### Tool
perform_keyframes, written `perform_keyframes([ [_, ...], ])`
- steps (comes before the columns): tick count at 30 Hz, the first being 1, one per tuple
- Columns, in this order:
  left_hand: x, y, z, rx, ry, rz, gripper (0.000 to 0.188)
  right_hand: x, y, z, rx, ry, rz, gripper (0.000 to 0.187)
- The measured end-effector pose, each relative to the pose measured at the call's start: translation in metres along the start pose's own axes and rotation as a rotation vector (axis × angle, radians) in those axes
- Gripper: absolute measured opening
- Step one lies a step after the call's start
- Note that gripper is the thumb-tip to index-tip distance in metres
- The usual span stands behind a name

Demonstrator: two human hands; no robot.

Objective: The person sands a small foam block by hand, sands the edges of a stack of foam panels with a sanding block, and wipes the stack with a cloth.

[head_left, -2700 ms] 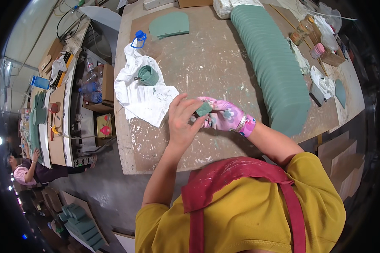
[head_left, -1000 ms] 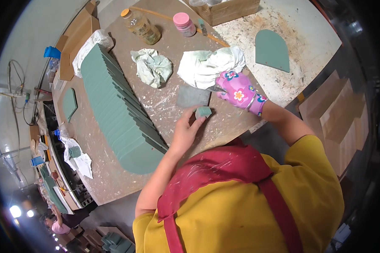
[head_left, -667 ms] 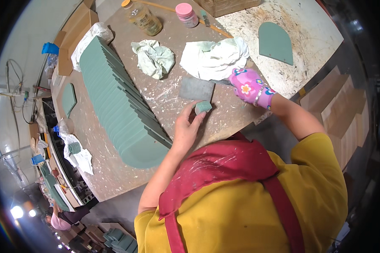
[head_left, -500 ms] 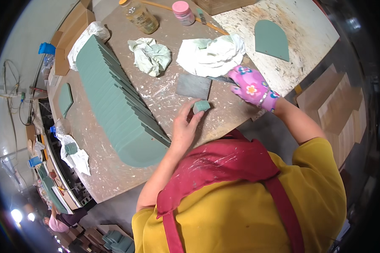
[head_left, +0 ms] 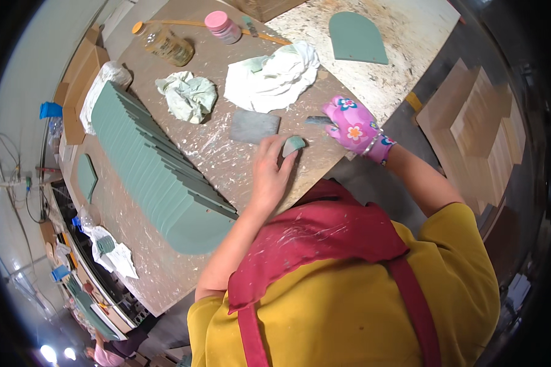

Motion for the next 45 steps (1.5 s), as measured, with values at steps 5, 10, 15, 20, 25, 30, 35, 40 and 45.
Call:
perform_keyframes([
  [5,-0.010,-0.012,-0.025,0.080,0.018,-0.064,0.034,-0.013,0.014,-0.011,0.172,-0.012,-0.068,0.019],
  [10,-0.015,-0.022,-0.048,0.132,-0.083,-0.187,0.034,-0.029,0.047,0.007,0.063,0.043,-0.290,0.028],
  [15,-0.010,-0.027,-0.063,0.152,-0.117,-0.162,0.039,-0.041,0.055,0.003,0.111,-0.005,-0.464,0.027],
  [20,-0.009,-0.024,-0.065,0.170,-0.137,-0.223,0.033,-0.042,0.083,-0.010,0.175,-0.179,-0.558,0.025],
  [25,-0.014,-0.022,-0.070,0.213,-0.149,-0.227,0.031,-0.044,0.106,-0.003,0.040,-0.298,-0.770,0.034],
  [30,-0.017,-0.020,-0.070,0.179,-0.185,-0.296,0.031,-0.038,0.103,-0.008,0.077,-0.309,-0.850,0.040],
  [35,-0.029,-0.015,-0.065,0.177,-0.123,-0.407,0.028,-0.042,0.119,-0.021,0.082,-0.573,-0.910,0.035],
  [40,-0.015,-0.019,-0.069,0.240,-0.101,-0.356,0.023,-0.009,0.093,0.016,0.065,-0.444,-0.818,0.027],
  [45,-0.019,-0.017,-0.072,0.259,-0.115,-0.411,0.024,0.023,0.082,0.025,0.080,-0.282,-0.562,0.022],
])
Point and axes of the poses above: each hand's wrist, its own y-axis away from the middle knuckle, its own z-axis out of the back of the hand, x = y × z, the point moved 8 cm from there along -y, towards the middle knuckle, and after that the axes turned 10 degrees about y, right-handed, at the moved point
